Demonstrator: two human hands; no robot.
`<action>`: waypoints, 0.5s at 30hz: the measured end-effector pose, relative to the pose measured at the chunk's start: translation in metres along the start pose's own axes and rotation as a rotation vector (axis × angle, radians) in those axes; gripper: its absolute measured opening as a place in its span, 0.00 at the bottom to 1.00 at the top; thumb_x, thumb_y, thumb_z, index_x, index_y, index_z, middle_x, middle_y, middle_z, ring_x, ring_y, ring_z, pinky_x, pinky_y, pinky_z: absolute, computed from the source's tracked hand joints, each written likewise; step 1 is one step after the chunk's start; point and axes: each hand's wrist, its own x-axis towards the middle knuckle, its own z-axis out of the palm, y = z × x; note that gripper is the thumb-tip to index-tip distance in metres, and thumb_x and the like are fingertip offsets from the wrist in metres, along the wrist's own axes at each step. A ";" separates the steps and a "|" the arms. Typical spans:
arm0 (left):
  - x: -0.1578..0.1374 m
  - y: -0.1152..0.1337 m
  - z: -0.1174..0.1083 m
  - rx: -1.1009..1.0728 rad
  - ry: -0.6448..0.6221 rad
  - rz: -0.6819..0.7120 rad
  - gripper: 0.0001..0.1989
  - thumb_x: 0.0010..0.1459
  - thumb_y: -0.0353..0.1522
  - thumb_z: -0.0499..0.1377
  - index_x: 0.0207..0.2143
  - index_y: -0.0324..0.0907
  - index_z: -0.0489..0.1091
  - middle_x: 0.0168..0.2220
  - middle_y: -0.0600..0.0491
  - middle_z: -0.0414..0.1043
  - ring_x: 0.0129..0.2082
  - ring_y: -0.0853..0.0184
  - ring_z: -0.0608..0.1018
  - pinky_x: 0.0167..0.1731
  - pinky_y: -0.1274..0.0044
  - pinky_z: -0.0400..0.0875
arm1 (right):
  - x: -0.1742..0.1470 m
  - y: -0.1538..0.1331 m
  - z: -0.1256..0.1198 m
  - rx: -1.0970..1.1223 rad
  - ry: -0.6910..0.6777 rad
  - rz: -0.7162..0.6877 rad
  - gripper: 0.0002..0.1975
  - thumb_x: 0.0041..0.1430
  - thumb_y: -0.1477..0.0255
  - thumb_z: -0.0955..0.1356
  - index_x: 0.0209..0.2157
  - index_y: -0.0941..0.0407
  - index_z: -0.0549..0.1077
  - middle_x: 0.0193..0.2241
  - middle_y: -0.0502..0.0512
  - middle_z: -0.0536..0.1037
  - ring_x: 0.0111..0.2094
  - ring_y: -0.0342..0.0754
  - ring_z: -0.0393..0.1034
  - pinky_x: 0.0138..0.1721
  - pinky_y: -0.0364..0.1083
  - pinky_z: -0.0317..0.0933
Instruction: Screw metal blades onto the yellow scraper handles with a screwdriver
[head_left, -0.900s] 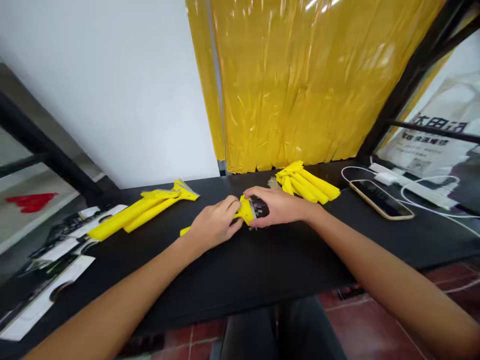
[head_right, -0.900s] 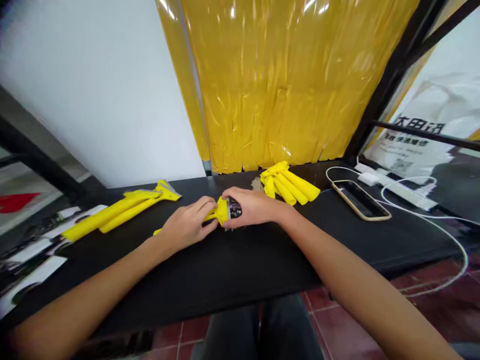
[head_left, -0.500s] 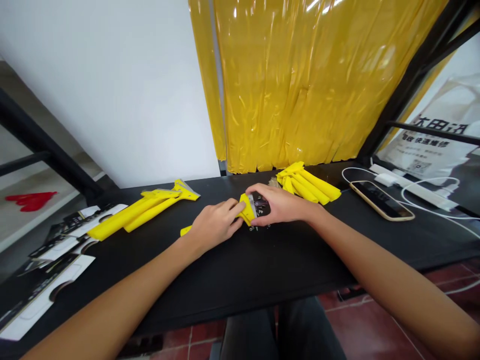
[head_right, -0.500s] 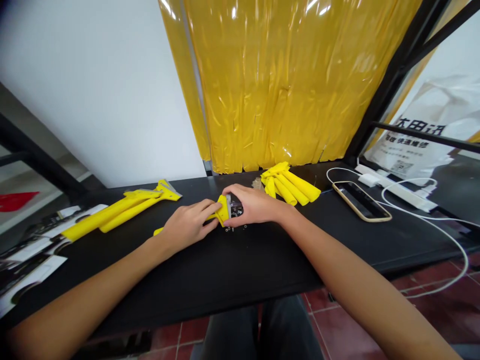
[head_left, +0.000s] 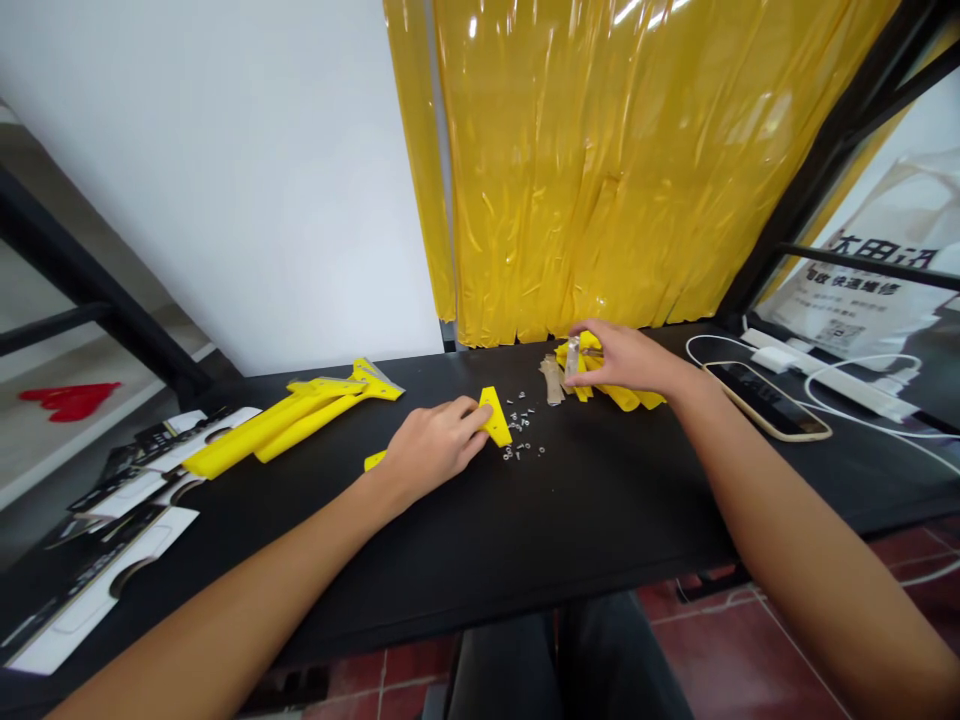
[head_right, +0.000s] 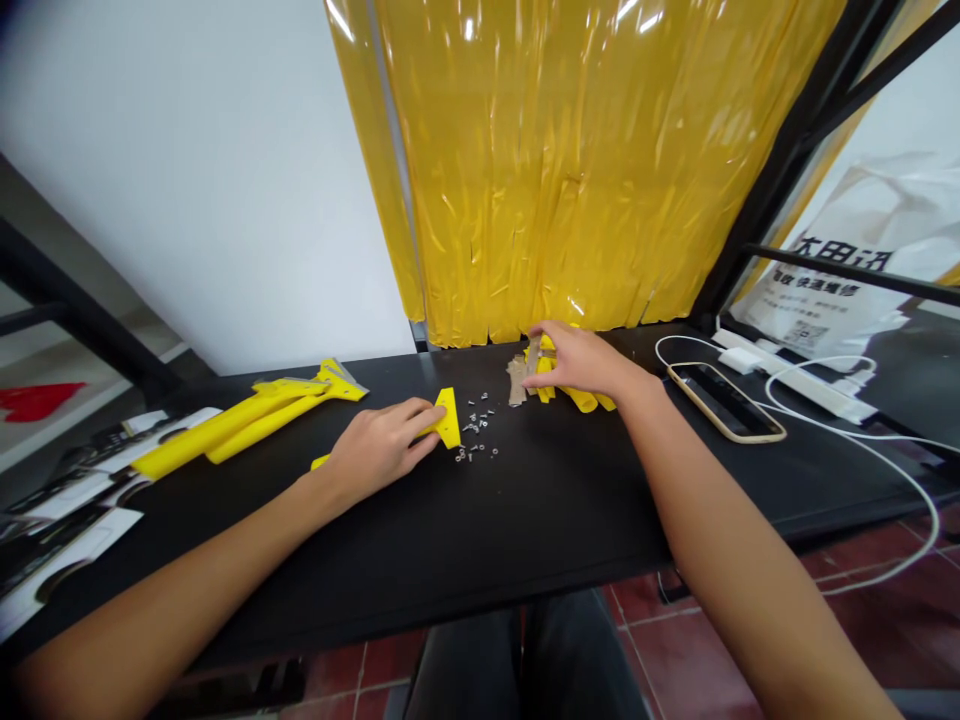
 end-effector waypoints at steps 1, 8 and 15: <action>0.000 0.000 0.000 0.003 -0.005 0.001 0.12 0.67 0.33 0.53 0.50 0.43 0.71 0.45 0.50 0.76 0.40 0.62 0.80 0.31 0.74 0.71 | 0.000 0.004 0.002 -0.034 -0.027 0.010 0.39 0.47 0.48 0.73 0.56 0.54 0.68 0.53 0.63 0.76 0.50 0.65 0.73 0.48 0.59 0.67; 0.000 0.000 0.001 -0.001 0.012 0.001 0.12 0.68 0.33 0.53 0.51 0.43 0.70 0.45 0.50 0.76 0.40 0.63 0.80 0.32 0.74 0.72 | 0.003 0.005 0.030 -0.045 -0.106 -0.057 0.44 0.48 0.47 0.73 0.62 0.53 0.64 0.58 0.63 0.73 0.52 0.65 0.73 0.50 0.59 0.67; 0.000 0.002 0.000 -0.006 0.042 0.007 0.11 0.67 0.33 0.54 0.50 0.42 0.70 0.45 0.49 0.76 0.40 0.62 0.80 0.32 0.74 0.72 | 0.002 0.003 0.031 -0.015 -0.097 -0.069 0.51 0.47 0.48 0.73 0.68 0.53 0.56 0.65 0.65 0.64 0.59 0.67 0.66 0.58 0.62 0.62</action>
